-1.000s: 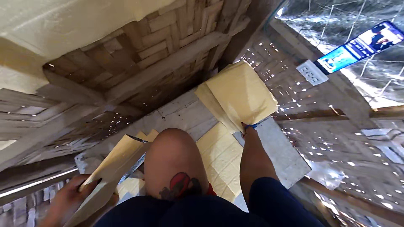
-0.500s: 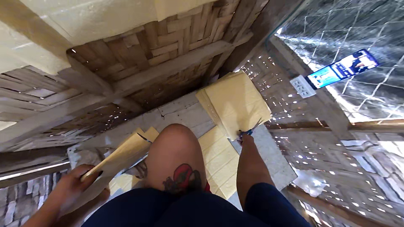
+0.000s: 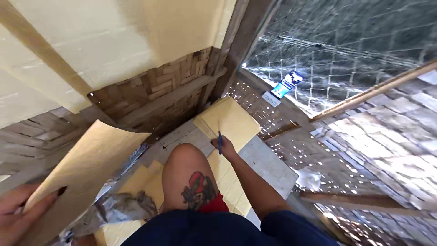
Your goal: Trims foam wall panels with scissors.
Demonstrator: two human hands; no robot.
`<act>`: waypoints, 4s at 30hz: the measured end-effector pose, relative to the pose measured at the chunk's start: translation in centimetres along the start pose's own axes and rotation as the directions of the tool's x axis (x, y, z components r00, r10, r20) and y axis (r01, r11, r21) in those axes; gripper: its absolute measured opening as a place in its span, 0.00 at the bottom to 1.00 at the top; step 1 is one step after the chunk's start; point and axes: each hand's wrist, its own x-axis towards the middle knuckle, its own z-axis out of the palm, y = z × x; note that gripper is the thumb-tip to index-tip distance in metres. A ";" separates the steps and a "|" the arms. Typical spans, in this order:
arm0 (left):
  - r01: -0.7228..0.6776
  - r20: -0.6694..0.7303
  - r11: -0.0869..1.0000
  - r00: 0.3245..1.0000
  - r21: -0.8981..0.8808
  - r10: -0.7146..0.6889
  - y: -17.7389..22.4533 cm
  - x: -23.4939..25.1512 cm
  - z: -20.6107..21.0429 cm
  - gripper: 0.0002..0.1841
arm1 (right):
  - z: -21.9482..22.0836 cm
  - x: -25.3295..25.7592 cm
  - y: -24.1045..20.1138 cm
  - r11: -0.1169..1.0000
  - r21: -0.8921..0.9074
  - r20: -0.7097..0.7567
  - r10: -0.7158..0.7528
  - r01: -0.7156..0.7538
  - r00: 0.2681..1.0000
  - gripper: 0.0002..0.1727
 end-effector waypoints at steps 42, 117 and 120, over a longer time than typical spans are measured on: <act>-0.248 -0.360 0.702 0.933 -0.667 -0.013 1.1 1.6 5.2 0.32 | 21.0 -4.9 -20.7 0.852 0.451 -0.033 -0.281 0.265 0.959 0.25; -0.154 -0.290 0.506 0.936 -0.849 -0.202 0.1 1.2 4.4 0.11 | 21.6 -6.9 -19.5 0.812 0.470 0.150 -0.459 0.345 0.876 0.20; -0.129 -0.269 0.548 0.946 -0.826 -0.183 -0.1 1.3 4.6 0.11 | 21.4 -6.8 -19.6 0.760 0.536 0.068 -0.474 0.369 0.878 0.17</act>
